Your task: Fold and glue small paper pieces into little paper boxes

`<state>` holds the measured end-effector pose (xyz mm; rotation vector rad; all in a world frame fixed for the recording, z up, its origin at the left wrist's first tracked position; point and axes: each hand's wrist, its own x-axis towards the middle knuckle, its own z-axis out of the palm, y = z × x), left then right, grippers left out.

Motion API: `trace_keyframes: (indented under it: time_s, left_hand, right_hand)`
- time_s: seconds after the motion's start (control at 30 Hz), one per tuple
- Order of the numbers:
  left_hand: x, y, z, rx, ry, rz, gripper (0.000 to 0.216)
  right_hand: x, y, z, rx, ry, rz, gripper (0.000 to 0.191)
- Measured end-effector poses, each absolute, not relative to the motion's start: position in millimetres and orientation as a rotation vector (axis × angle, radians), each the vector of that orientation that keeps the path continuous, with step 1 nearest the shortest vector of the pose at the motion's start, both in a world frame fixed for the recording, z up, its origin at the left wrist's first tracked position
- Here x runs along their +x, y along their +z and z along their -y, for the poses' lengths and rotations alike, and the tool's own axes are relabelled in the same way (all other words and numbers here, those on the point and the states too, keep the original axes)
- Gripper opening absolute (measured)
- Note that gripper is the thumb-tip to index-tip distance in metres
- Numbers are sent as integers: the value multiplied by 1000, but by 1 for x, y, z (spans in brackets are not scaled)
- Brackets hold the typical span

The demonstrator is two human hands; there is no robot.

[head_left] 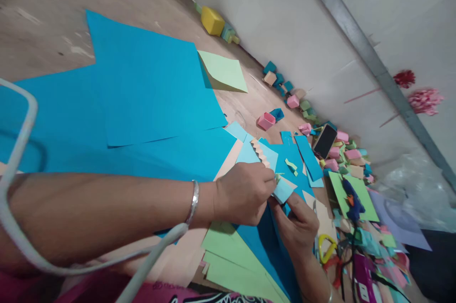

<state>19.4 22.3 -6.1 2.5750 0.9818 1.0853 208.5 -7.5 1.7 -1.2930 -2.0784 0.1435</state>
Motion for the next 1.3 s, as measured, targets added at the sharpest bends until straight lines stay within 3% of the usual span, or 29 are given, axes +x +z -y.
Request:
trace_keyframes:
  time_s: [0.3, 0.67, 0.93, 1.13, 1.3]
  left_hand:
    - [20, -2, -23, 2515, 998, -1038, 11]
    - [25, -7, -25, 2148, 1001, -1019, 40]
    - [26, -8, -24, 1851, 1101, -965, 57]
    - [28, 7, -24, 1217, 956, -867, 64]
    - [27, 11, -25, 1169, 959, -838, 60]
  right_hand:
    - [211, 3, 6, -1313, 181, 2094, 4]
    - [219, -2, -2, -1409, 471, 1804, 12]
    - [218, -4, -4, -1467, 646, 1628, 28]
    - [219, -3, -6, -1434, 526, 1812, 22]
    - [221, -3, -7, -1384, 312, 1982, 11]
